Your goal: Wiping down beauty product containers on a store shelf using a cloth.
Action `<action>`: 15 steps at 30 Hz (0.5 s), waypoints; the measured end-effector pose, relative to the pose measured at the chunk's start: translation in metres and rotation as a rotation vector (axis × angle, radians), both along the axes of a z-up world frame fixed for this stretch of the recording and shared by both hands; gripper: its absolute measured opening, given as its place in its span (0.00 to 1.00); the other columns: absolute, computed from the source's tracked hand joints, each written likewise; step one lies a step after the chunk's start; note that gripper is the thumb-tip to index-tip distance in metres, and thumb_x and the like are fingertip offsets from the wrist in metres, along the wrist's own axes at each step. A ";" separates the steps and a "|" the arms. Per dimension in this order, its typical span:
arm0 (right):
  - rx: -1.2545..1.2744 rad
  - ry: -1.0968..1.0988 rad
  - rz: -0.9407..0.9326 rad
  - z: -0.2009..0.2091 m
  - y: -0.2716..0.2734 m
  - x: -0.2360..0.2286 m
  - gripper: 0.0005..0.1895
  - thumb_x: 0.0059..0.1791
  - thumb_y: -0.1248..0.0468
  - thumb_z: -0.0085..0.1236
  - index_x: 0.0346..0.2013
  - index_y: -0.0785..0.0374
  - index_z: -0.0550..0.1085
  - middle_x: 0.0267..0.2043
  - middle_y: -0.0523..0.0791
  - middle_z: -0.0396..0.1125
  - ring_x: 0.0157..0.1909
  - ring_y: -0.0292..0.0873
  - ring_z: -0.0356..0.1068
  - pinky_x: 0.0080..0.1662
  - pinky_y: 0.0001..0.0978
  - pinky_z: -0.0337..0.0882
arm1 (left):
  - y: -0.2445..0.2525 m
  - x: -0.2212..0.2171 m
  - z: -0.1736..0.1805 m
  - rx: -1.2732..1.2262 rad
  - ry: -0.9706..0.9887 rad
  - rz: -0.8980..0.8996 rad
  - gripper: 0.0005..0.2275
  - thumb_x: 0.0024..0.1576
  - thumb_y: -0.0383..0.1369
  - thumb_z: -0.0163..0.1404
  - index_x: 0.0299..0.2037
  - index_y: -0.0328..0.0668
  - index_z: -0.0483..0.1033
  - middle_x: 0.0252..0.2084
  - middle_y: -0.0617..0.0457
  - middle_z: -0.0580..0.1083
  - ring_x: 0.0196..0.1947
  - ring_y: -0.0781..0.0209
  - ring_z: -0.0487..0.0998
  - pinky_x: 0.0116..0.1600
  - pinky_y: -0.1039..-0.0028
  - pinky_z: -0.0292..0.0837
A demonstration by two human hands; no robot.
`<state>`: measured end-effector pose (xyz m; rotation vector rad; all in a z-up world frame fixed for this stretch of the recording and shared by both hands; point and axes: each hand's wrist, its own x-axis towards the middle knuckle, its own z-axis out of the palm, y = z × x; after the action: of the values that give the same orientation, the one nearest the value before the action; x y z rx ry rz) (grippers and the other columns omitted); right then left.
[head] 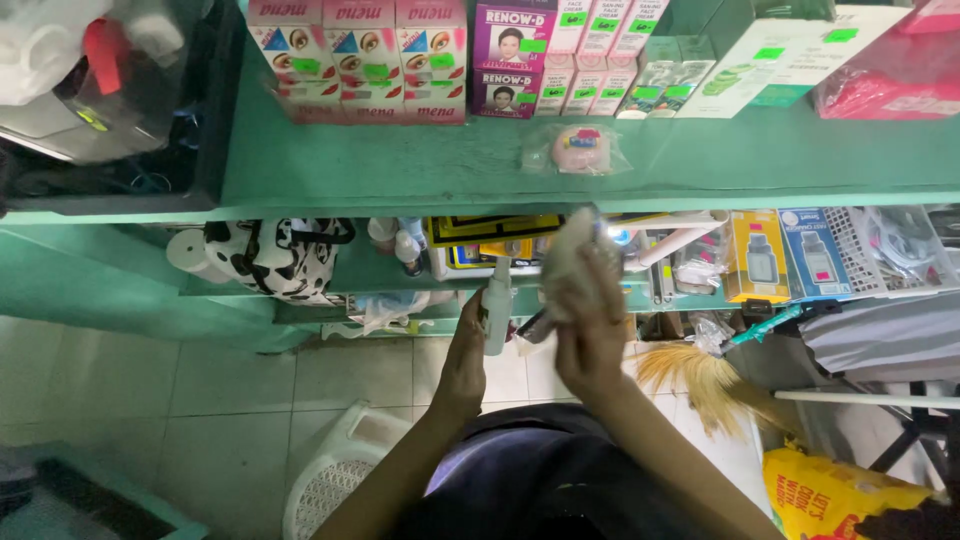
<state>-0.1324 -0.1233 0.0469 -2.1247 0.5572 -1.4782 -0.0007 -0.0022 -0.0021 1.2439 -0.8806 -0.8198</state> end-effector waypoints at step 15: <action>-0.144 0.633 0.788 -0.047 0.024 0.008 0.31 0.43 0.70 0.57 0.62 0.63 0.71 0.72 0.49 0.60 0.78 0.53 0.54 0.76 0.51 0.52 | 0.006 0.023 -0.037 0.122 0.884 0.229 0.22 0.64 0.45 0.44 0.63 0.43 0.61 0.51 0.45 0.74 0.47 0.53 0.78 0.46 0.64 0.76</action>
<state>-0.1240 -0.0995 0.0002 -2.4844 -0.2082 -0.4199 0.0227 0.0033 -0.0394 0.9109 0.0254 -1.1078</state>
